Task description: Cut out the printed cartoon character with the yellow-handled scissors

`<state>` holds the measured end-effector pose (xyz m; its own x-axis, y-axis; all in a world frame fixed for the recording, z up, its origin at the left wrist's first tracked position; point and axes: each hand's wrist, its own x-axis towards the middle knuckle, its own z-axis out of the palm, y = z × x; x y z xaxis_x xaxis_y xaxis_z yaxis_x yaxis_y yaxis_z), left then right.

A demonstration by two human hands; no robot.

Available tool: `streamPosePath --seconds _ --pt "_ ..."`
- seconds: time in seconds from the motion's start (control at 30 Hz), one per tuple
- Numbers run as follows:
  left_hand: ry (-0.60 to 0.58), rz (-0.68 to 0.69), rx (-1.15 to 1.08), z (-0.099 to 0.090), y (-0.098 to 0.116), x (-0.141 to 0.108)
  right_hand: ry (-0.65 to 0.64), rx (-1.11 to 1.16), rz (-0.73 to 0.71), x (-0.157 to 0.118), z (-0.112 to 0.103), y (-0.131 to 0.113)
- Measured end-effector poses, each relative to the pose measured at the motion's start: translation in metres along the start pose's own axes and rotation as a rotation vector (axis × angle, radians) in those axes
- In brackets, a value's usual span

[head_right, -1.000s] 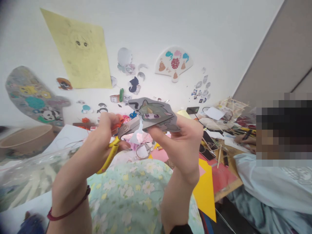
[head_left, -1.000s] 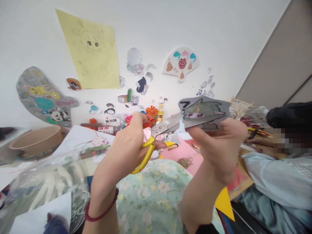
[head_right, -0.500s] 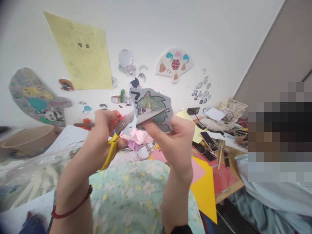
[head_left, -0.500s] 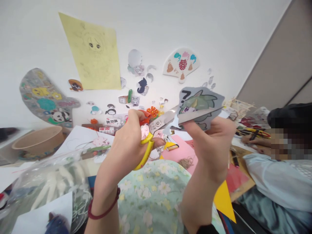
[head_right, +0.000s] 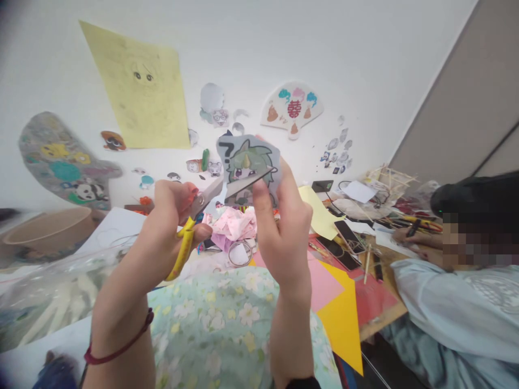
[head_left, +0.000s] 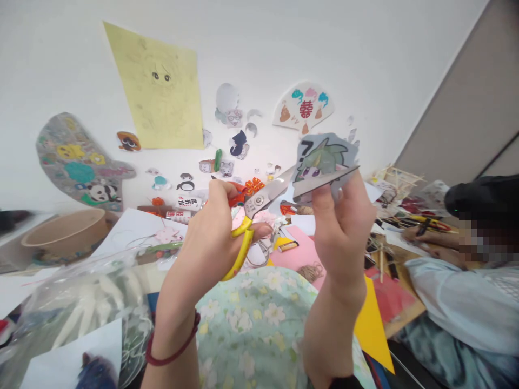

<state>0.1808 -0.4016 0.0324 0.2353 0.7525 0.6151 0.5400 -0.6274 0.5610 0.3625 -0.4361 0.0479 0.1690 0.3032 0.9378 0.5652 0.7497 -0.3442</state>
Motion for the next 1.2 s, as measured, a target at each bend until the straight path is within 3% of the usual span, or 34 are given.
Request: streamPosePath --seconds 0.13,0.33,0.5,0.77,1.2 --pt "0.06 -0.019 -0.009 0.0005 -0.0023 0.0015 0.119 0.118 0.025 -0.0002 0.005 -0.0006" --pt "0.044 -0.061 0.049 -0.003 0.0005 0.0009 0.028 0.263 0.197 -0.005 0.0005 -0.005" --pt "0.072 -0.016 0.103 -0.0026 0.0016 -0.0003 0.007 0.252 0.273 -0.0036 -0.0008 -0.0036" --pt "0.132 0.067 0.21 -0.0057 0.0044 -0.0021 0.046 0.079 0.221 -0.0042 0.001 -0.0037" --pt "0.123 0.093 0.242 -0.0084 0.0072 -0.0052 0.062 0.192 0.169 -0.0029 0.0063 -0.0006"
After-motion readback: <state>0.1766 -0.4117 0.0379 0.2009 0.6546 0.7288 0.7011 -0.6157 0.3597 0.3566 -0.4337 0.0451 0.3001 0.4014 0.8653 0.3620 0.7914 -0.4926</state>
